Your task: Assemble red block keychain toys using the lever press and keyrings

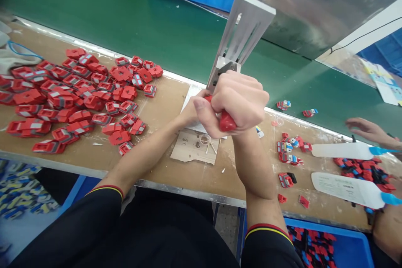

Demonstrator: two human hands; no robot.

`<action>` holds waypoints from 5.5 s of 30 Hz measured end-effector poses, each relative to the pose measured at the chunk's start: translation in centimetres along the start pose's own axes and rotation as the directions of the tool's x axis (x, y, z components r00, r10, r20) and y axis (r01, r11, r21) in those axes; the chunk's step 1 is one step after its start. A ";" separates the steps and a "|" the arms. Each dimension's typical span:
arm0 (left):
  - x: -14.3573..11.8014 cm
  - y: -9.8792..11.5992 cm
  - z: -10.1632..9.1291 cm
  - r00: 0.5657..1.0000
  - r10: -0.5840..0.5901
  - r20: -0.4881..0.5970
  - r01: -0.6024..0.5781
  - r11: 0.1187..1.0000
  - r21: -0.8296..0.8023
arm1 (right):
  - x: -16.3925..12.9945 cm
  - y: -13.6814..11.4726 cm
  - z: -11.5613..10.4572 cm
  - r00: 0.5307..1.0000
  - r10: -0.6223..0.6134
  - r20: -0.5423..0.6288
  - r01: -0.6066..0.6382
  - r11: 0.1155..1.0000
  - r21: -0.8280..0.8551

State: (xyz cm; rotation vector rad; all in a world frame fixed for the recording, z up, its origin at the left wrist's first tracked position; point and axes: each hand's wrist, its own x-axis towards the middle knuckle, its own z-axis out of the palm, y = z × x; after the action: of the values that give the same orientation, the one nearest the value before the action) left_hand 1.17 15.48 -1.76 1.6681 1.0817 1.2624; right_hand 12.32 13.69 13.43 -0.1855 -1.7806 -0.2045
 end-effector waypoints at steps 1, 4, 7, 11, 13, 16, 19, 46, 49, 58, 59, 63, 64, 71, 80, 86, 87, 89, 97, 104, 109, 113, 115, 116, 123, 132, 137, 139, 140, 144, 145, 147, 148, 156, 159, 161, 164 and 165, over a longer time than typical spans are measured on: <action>-0.1 0.1 -0.1 1.000 0.007 0.016 -0.007 1.000 -0.004 | -0.1 -0.1 -0.1 0.999 -0.049 -0.004 0.050 0.999 0.017; -0.3 0.2 0.0 0.999 0.013 0.039 -0.012 1.000 -0.021 | -0.8 -0.2 -0.7 0.986 -0.140 0.086 0.138 0.990 0.031; -0.3 -0.1 0.3 1.000 0.010 0.026 -0.010 1.000 -0.013 | -1.9 0.0 -1.6 0.962 -0.161 0.220 0.167 0.986 -0.010; -0.3 -0.2 0.3 1.000 0.026 0.016 -0.026 1.000 -0.004 | -3.3 0.2 -2.6 0.947 -0.105 0.305 0.138 0.986 -0.092; -0.3 -0.1 0.2 0.999 0.028 0.023 -0.028 1.000 -0.006 | -3.8 0.1 -2.8 0.949 -0.093 0.303 0.128 0.987 -0.097; -0.5 0.1 0.3 0.999 0.028 0.030 -0.028 1.000 -0.004 | -4.1 -0.1 -3.0 0.942 -0.080 0.326 0.134 0.980 -0.148; -0.6 0.1 0.4 0.999 0.040 0.023 -0.040 0.999 -0.001 | -4.2 -0.4 -3.1 0.924 -0.109 0.368 0.185 0.966 -0.180; -0.9 -0.6 0.8 1.000 0.031 0.005 -0.031 0.999 0.043 | -10.5 0.4 -2.4 0.878 -0.220 0.425 0.349 0.902 -0.254; -0.9 -0.7 0.7 1.000 -0.007 -0.001 0.007 0.998 0.057 | -11.1 1.4 -2.1 0.809 -0.077 0.583 0.206 0.966 -0.159; -0.6 0.8 -2.1 0.991 0.014 0.130 -0.038 0.983 0.178 | -8.6 0.1 -1.9 0.732 0.099 0.674 0.015 0.987 -0.161; -0.7 0.9 -3.4 0.990 0.043 0.132 -0.070 0.975 0.212 | -8.4 -0.7 -2.6 0.782 0.075 0.618 0.042 0.984 -0.173; -1.2 0.9 -11.6 0.995 0.044 0.090 -0.086 0.834 0.545 | -8.8 -4.2 -6.4 0.978 0.117 0.172 -0.068 0.960 -0.270; -1.3 0.7 -13.7 0.996 -0.006 0.087 -0.053 0.749 0.661 | -9.2 -4.8 -7.3 0.980 0.184 0.080 -0.157 0.951 -0.266; -1.9 -0.9 -20.1 0.908 -0.257 0.331 -0.205 0.417 0.886 | -13.4 -6.0 -9.2 0.741 0.635 0.219 -0.607 0.773 -0.187; -5.6 3.2 -15.6 0.981 0.186 -0.054 -0.138 0.866 0.480 | -15.5 -6.3 -10.1 0.412 0.660 0.628 -0.676 0.684 -0.276; -9.4 3.4 -6.8 0.961 -0.227 -0.159 0.187 0.954 -0.235 | -16.9 -6.4 -8.2 0.490 0.616 0.617 -0.643 0.733 -0.221; -9.7 3.0 -5.9 0.947 -0.295 -0.129 0.241 0.915 -0.325 | -17.0 -6.6 -7.7 0.518 0.617 0.592 -0.624 0.746 -0.233; -10.3 2.2 -4.7 0.932 -0.358 -0.061 0.303 0.858 -0.414 | -17.0 -6.9 -6.6 0.562 0.624 0.542 -0.580 0.765 -0.279; -12.1 1.6 -4.0 0.989 -0.132 -0.064 0.115 0.970 -0.216 | -16.5 -7.4 -5.3 0.622 0.637 0.454 -0.657 0.741 -0.140; -12.6 2.3 -3.6 0.994 0.107 0.005 -0.107 0.994 0.001 | -14.0 -8.1 -6.9 0.533 0.845 0.035 -0.824 0.509 0.250; -12.6 3.2 -2.9 0.977 0.195 0.084 -0.199 0.979 0.050 | -13.7 -9.2 -4.9 0.509 0.858 0.074 -0.809 0.447 0.382; -12.6 3.5 -2.7 0.970 0.219 0.101 -0.225 0.973 0.055 | -14.2 -9.5 -4.1 0.482 0.869 0.111 -0.824 0.406 0.395; -12.6 3.5 -2.7 0.970 0.223 0.102 -0.229 0.972 0.054 | -14.3 -9.5 -4.0 0.474 0.873 0.118 -0.831 0.398 0.389; -12.6 3.5 -2.7 0.969 0.224 0.102 -0.230 0.972 0.054 | -14.4 -9.5 -4.0 0.474 0.872 0.121 -0.832 0.399 0.385; -12.5 3.6 -2.8 0.969 0.224 0.100 -0.232 0.969 0.083 | -14.2 -9.2 -4.8 0.535 0.838 0.103 -0.823 0.491 0.286; -12.3 3.3 -3.7 0.974 0.216 0.071 -0.225 0.961 0.161 | -14.7 -7.7 -6.8 0.531 0.815 0.229 -0.837 0.547 -0.004; -12.1 3.2 -3.9 0.974 0.216 0.066 -0.225 0.956 0.190 | -15.3 -7.2 -6.9 0.466 0.778 0.420 -0.797 0.576 -0.182; -12.1 3.3 -3.8 0.971 0.227 0.072 -0.237 0.950 0.203 | -14.9 -7.5 -6.9 0.502 0.802 0.324 -0.827 0.554 -0.092; -12.1 3.3 -3.8 0.969 0.235 0.079 -0.247 0.946 0.209 | -14.7 -7.7 -6.9 0.519 0.816 0.256 -0.841 0.540 -0.018; -12.0 3.5 -3.5 0.958 0.269 0.105 -0.285 0.934 0.214 | -14.0 -8.5 -6.4 0.518 0.846 0.131 -0.841 0.475 0.258; -12.0 3.6 -3.4 0.956 0.272 0.106 -0.289 0.934 0.211 | -14.0 -8.7 -6.1 0.506 0.850 0.144 -0.845 0.455 0.283; -12.1 3.6 -3.4 0.956 0.272 0.105 -0.289 0.934 0.210 | -14.1 -9.0 -5.5 0.479 0.859 0.181 -0.859 0.417 0.296; -12.1 3.6 -3.4 0.957 0.271 0.106 -0.288 0.934 0.212 | -14.2 -9.1 -5.2 0.471 0.860 0.197 -0.864 0.405 0.298; -12.1 3.6 -3.5 0.954 0.276 0.120 -0.297 0.928 0.224 | -14.6 -9.0 -5.1 0.469 0.849 0.242 -0.873 0.405 0.271; -12.1 3.7 -3.5 0.954 0.274 0.120 -0.294 0.932 0.211 | -14.5 -8.8 -5.3 0.458 0.860 0.225 -0.881 0.405 0.244; -12.1 3.6 -3.5 0.954 0.276 0.117 -0.295 0.933 0.208 | -14.5 -8.8 -5.4 0.459 0.863 0.210 -0.879 0.408 0.246; -12.1 3.6 -3.5 0.953 0.282 0.111 -0.300 0.931 0.209 | -14.4 -8.9 -5.2 0.482 0.849 0.215 -0.864 0.421 0.275; -12.1 3.6 -3.5 0.953 0.282 0.112 -0.300 0.931 0.209 | -14.4 -9.0 -5.2 0.492 0.842 0.222 -0.859 0.427 0.284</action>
State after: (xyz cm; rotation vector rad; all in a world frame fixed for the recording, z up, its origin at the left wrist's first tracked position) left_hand -3.38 3.20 -1.58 2.0956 0.9818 1.2795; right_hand 18.22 3.53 0.15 -0.8169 -1.5140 0.8934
